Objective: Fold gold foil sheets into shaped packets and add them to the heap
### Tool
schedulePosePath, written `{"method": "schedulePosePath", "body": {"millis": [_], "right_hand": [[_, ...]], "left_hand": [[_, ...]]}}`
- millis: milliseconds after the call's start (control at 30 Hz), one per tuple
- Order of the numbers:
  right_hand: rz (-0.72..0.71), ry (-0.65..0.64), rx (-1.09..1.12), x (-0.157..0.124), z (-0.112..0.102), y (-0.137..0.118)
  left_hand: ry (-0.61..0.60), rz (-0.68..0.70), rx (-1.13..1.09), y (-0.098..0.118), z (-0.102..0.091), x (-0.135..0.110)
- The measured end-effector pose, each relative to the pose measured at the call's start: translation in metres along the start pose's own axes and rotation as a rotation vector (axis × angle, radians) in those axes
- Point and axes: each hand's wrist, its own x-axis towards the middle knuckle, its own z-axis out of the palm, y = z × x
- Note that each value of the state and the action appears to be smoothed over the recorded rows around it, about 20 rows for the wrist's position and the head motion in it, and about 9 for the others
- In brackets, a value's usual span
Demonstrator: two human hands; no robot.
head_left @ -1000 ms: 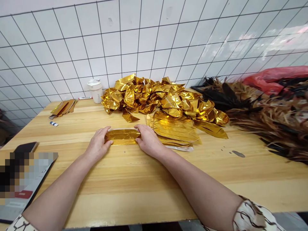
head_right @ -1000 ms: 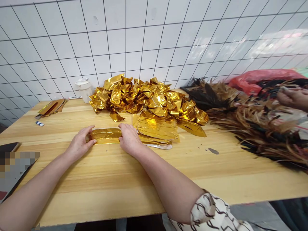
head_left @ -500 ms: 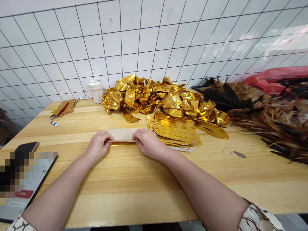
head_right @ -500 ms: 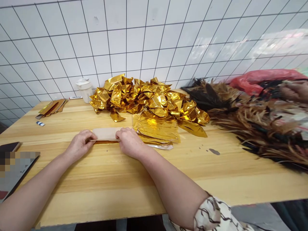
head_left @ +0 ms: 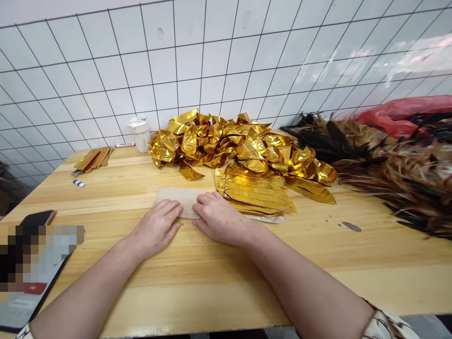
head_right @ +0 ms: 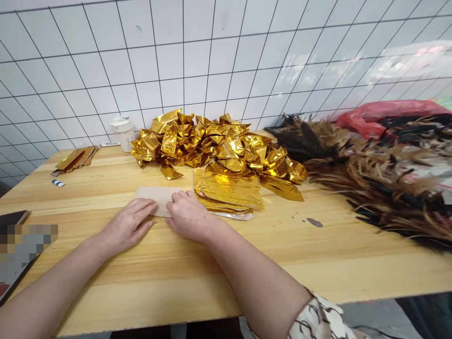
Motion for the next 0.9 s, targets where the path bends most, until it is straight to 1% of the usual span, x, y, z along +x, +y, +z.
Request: {"method": "schedulePosePath", "body": {"millis": [100, 200, 367, 433, 567, 700, 900], "right_hand": [[-0.006, 0.003, 0.0, -0.001, 0.0, 0.0], [-0.007, 0.01, 0.01, -0.001, 0.0, -0.001], [-0.073, 0.12, 0.053, 0.001, 0.006, -0.009], [-0.088, 0.14, 0.071, 0.003, 0.01, -0.013], [-0.065, 0.099, 0.109, 0.005, 0.014, -0.017], [-0.032, 0.053, 0.113, 0.005, 0.012, -0.015], [-0.013, 0.04, 0.093, 0.004, 0.008, -0.015]], "left_hand": [[-0.069, 0.015, -0.026, 0.004, 0.003, 0.0], [-0.099, -0.009, -0.039, 0.004, 0.005, 0.0], [-0.131, -0.04, -0.079, 0.006, 0.003, 0.002], [-0.138, -0.057, -0.093, 0.006, 0.003, 0.003], [-0.142, -0.086, -0.102, 0.007, 0.003, 0.003], [-0.147, -0.092, -0.101, 0.007, 0.003, 0.003], [-0.184, -0.111, -0.059, 0.004, -0.001, 0.004]]}}
